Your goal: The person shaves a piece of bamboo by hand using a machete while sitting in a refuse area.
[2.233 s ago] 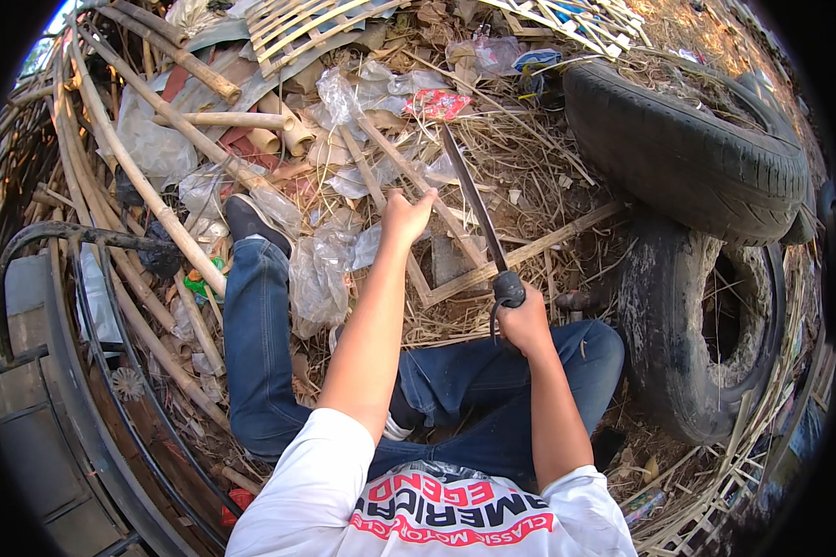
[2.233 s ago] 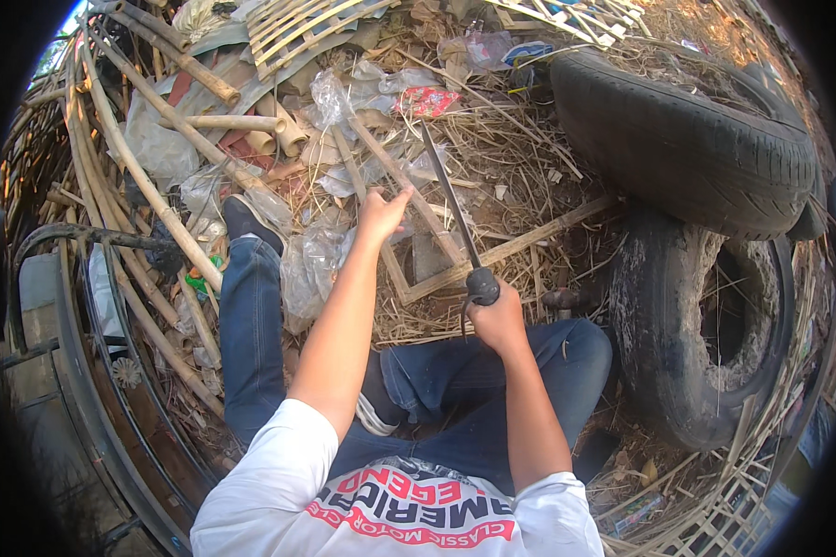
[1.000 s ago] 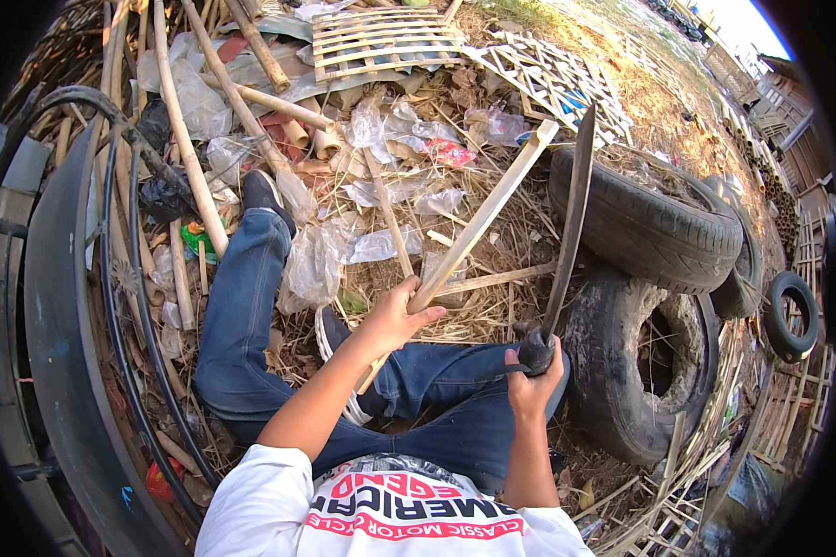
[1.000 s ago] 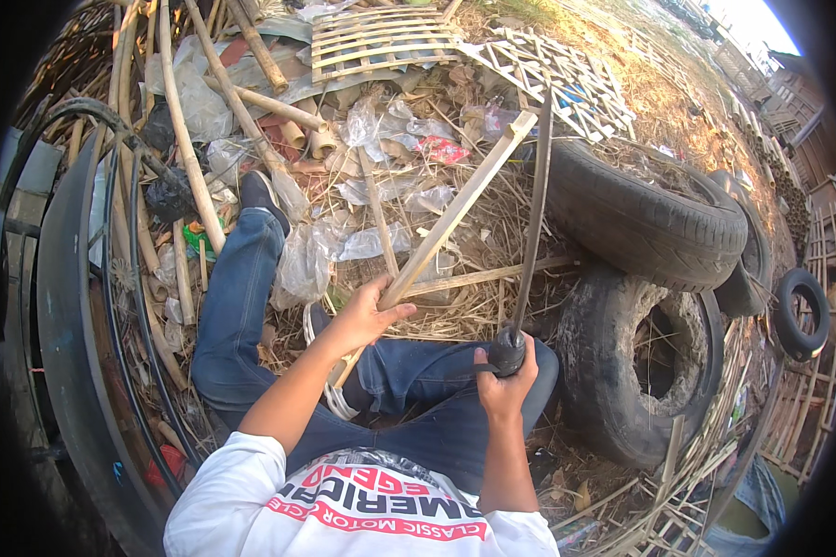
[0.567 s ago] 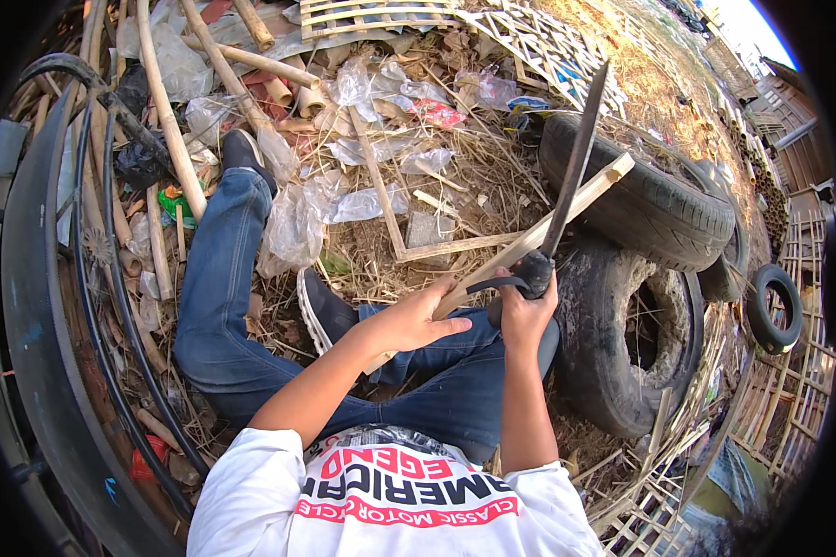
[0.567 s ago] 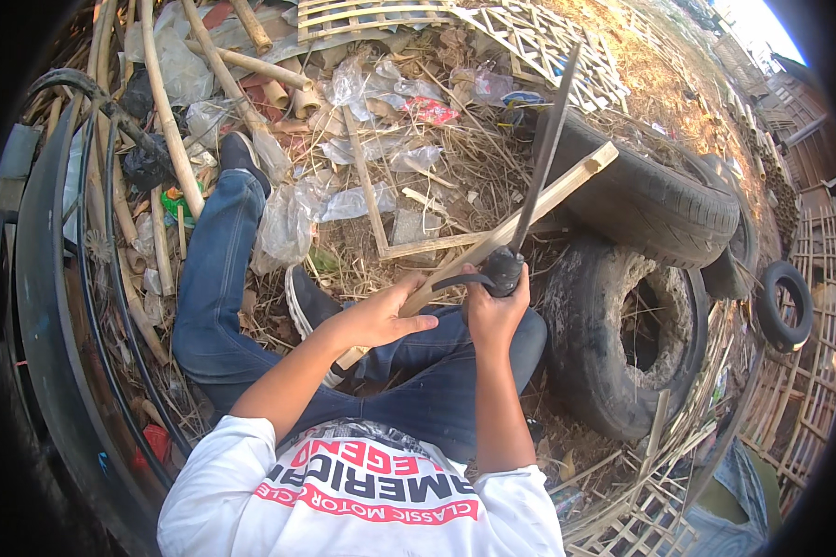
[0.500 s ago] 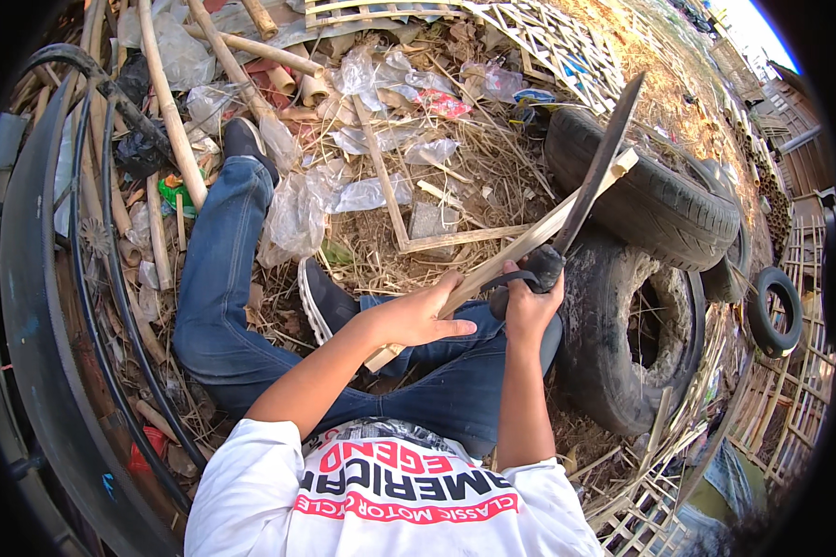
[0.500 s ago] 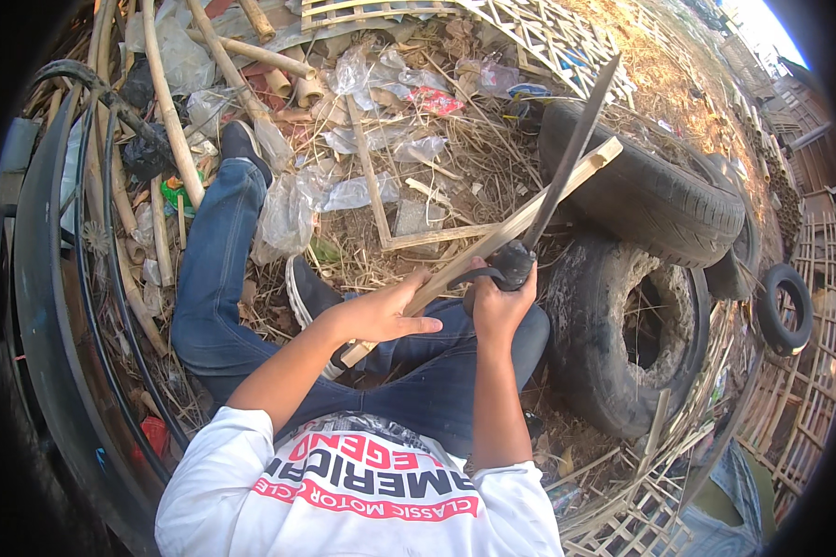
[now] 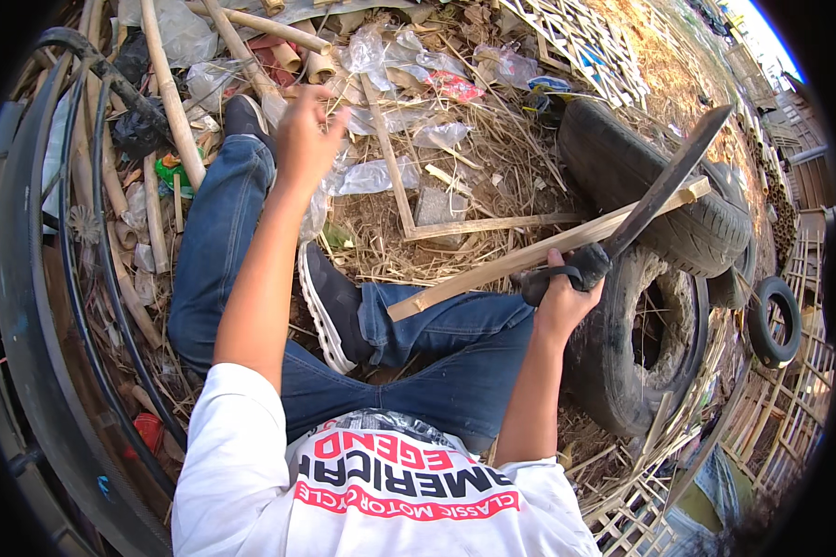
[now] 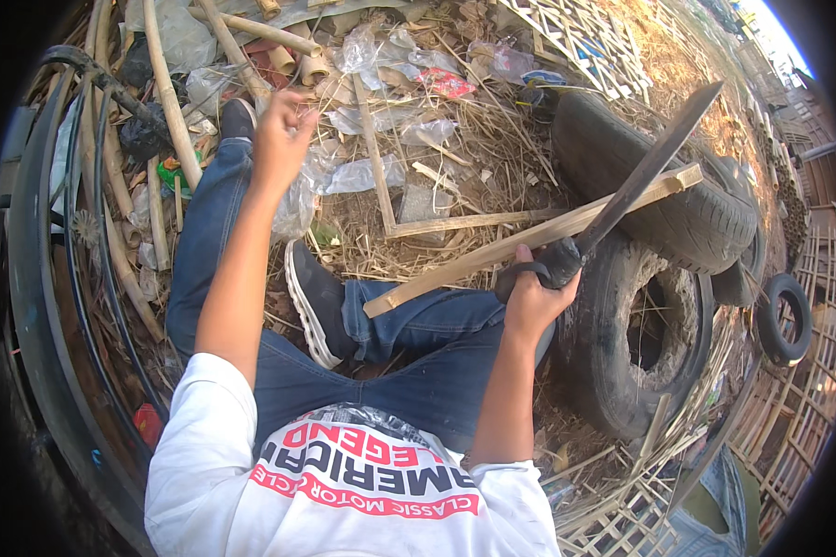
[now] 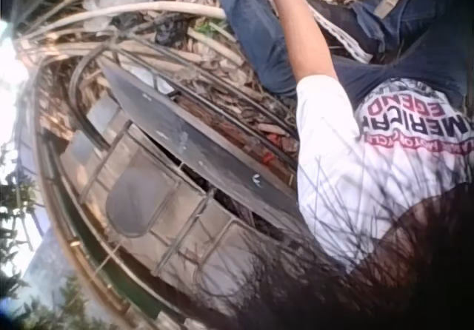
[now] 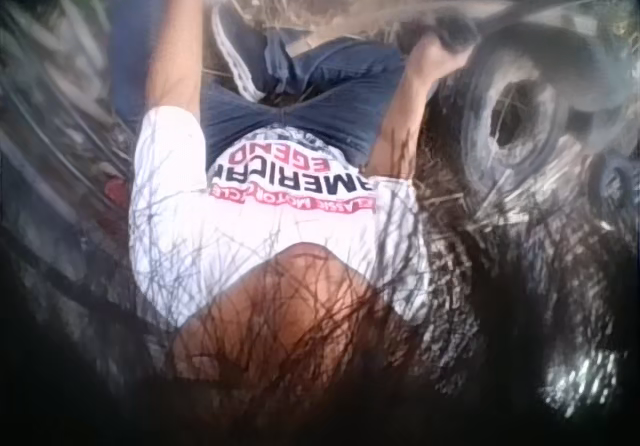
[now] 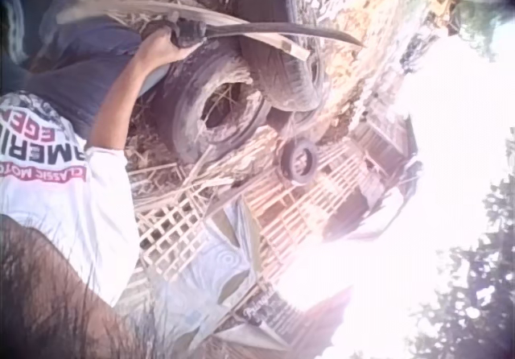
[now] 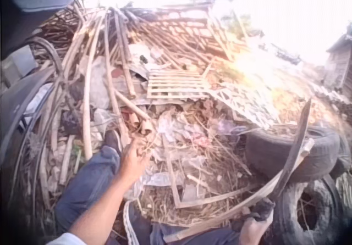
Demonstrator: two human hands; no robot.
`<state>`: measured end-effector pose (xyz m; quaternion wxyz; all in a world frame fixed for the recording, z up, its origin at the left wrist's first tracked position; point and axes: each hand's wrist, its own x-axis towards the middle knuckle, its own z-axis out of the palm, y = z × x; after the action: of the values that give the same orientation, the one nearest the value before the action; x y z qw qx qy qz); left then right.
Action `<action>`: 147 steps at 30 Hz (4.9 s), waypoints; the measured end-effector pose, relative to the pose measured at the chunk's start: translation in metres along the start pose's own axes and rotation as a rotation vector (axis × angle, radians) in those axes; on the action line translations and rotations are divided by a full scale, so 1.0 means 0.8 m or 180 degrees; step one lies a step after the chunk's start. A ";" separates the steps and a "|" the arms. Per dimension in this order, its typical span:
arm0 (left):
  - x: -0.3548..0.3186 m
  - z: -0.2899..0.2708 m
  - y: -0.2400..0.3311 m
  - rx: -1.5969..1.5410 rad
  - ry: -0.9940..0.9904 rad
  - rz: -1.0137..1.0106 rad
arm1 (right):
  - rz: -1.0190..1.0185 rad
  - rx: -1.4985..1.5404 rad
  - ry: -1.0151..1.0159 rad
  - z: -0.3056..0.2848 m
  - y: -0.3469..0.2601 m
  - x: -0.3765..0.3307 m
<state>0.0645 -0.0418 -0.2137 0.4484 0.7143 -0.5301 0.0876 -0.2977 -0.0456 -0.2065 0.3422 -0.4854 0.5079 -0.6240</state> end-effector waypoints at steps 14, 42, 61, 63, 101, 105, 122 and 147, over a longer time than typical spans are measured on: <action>-0.161 0.031 0.104 -0.2986 -0.5526 -0.1052 | 0.0299 0.0052 0.0100 -0.004 0.010 0.000; -0.172 -0.038 0.201 -0.3624 -0.3832 -0.1957 | -0.1591 -0.3099 -0.2878 -0.069 -0.043 0.034; -0.167 -0.041 0.186 -0.4768 -0.3858 -0.3482 | -0.2276 -0.3477 -0.2834 -0.066 -0.075 0.090; -0.165 -0.039 0.199 -0.4437 -0.4038 -0.3280 | -0.2528 -0.3329 -0.3124 -0.062 -0.076 0.088; -0.152 -0.050 0.199 -0.4771 -0.4033 -0.2392 | -0.2222 -0.3765 -0.1656 -0.091 -0.092 0.229; -0.148 -0.041 0.202 -0.4621 -0.4061 -0.2128 | -0.2855 -0.3320 -0.2618 -0.082 -0.086 0.178; -0.173 -0.059 0.186 -0.5138 -0.4233 -0.2063 | -0.3072 -0.4105 -0.0527 -0.156 -0.087 0.249; -0.164 -0.055 0.221 -0.2469 -0.3198 -0.1407 | -0.2408 -0.3108 -0.3471 -0.057 -0.086 0.102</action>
<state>-0.1236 0.0731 -0.1704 0.3788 0.5471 -0.5087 -0.5462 -0.3604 -0.0898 -0.1197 0.0578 -0.9527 0.2868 -0.0827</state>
